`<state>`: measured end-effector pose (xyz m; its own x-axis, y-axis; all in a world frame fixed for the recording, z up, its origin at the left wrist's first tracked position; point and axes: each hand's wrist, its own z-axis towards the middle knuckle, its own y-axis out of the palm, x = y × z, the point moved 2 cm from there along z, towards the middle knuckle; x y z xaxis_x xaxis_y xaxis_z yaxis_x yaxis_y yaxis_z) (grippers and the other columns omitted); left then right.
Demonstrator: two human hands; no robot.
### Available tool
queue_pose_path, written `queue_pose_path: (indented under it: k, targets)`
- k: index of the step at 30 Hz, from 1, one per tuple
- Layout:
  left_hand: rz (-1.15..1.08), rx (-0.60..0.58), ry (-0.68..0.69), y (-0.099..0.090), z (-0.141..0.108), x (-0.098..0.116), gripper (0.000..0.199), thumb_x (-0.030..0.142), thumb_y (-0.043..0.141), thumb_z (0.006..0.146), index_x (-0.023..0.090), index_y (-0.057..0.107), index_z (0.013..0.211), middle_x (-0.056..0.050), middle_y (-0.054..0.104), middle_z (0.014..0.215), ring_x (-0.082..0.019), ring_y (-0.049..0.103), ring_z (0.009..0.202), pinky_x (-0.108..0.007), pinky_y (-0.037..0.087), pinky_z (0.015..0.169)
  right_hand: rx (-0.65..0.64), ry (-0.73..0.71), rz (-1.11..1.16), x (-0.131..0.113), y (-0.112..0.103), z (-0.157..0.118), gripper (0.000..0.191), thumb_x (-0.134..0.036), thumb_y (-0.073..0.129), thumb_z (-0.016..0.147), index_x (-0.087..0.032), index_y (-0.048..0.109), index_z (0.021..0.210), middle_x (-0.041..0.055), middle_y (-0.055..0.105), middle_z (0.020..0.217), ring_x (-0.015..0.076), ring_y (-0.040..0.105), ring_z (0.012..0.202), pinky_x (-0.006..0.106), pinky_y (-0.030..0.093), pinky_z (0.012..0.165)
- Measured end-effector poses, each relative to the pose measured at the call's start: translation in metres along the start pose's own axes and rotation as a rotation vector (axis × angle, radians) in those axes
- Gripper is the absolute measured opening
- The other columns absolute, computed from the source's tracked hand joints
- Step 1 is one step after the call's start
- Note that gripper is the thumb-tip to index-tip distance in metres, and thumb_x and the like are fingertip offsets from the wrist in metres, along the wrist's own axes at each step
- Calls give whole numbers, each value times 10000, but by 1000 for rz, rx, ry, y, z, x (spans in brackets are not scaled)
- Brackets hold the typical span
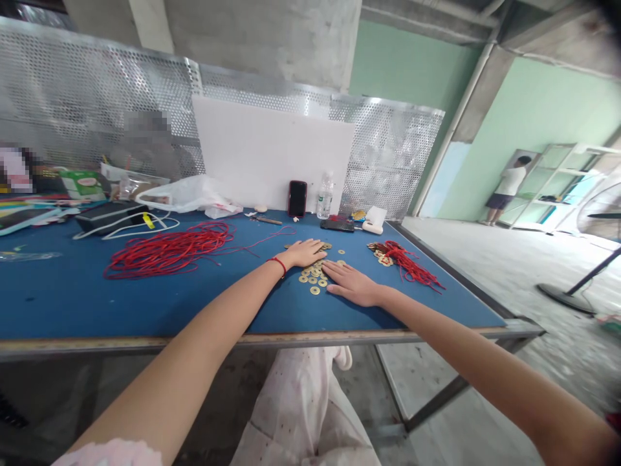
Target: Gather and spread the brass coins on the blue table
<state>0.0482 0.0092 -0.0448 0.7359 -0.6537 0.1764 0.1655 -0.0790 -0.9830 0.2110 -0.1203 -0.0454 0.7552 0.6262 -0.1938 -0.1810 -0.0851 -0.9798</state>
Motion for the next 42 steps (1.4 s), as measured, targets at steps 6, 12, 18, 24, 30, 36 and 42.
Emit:
queue_pose_path:
  k: [6, 12, 18, 24, 30, 36, 42]
  targets:
    - [9, -12, -25, 0, 2, 0, 672, 608, 256, 920, 243, 305, 1482, -77, 227, 1549, -284, 174, 1430, -504, 161, 1129, -12, -131, 36, -29, 0, -23, 709, -601, 271, 944, -205, 186, 1526, 65, 181, 1578, 232, 137, 1468, 443, 115, 1208]
    - [24, -2, -49, 2, 3, -1, 691, 646, 244, 910, 266, 299, 1484, -69, 217, 1553, -304, 169, 1429, -514, 171, 1123, -29, -198, 49, -45, -2, -34, 701, -595, 302, 941, -244, 154, 1529, 34, 180, 1579, 216, 145, 1467, 422, 113, 1213]
    - [31, -26, -71, 2, 3, 0, 721, 650, 217, 910, 242, 263, 1502, -67, 181, 1563, -299, 139, 1436, -518, 141, 1133, -12, -123, 53, -30, -1, -26, 733, -618, 261, 937, -194, 171, 1529, 64, 186, 1578, 213, 142, 1468, 401, 110, 1210]
    - [22, -11, -58, 3, 6, -2, 653, 592, 243, 933, 257, 288, 1492, -70, 207, 1557, -303, 158, 1432, -531, 152, 1125, 9, 7, 28, -1, 2, -3, 749, -636, 191, 937, -173, 179, 1526, 92, 163, 1581, 240, 123, 1470, 462, 93, 1196]
    - [74, -5, -43, 7, 9, -6, 610, 520, 202, 962, 231, 287, 1493, -88, 216, 1553, -300, 175, 1427, -546, 175, 1113, 16, 126, -18, 22, 2, 21, 774, -637, 137, 936, -139, 165, 1528, 108, 162, 1582, 241, 121, 1472, 453, 107, 1190]
    - [130, -28, -43, 7, 9, -5, 584, 491, 167, 979, 238, 280, 1493, -78, 203, 1559, -277, 174, 1428, -546, 185, 1111, 20, 211, -59, 38, 0, 44, 764, -604, 131, 945, -105, 187, 1520, 124, 182, 1577, 259, 145, 1466, 472, 131, 1180]
    - [180, -21, -46, 8, 9, -5, 590, 493, 175, 980, 235, 244, 1506, -80, 198, 1560, -289, 192, 1420, -533, 210, 1107, 30, 278, -67, 50, -1, 64, 740, -572, 128, 948, -116, 127, 1530, 107, 116, 1593, 246, 115, 1473, 486, 137, 1171]
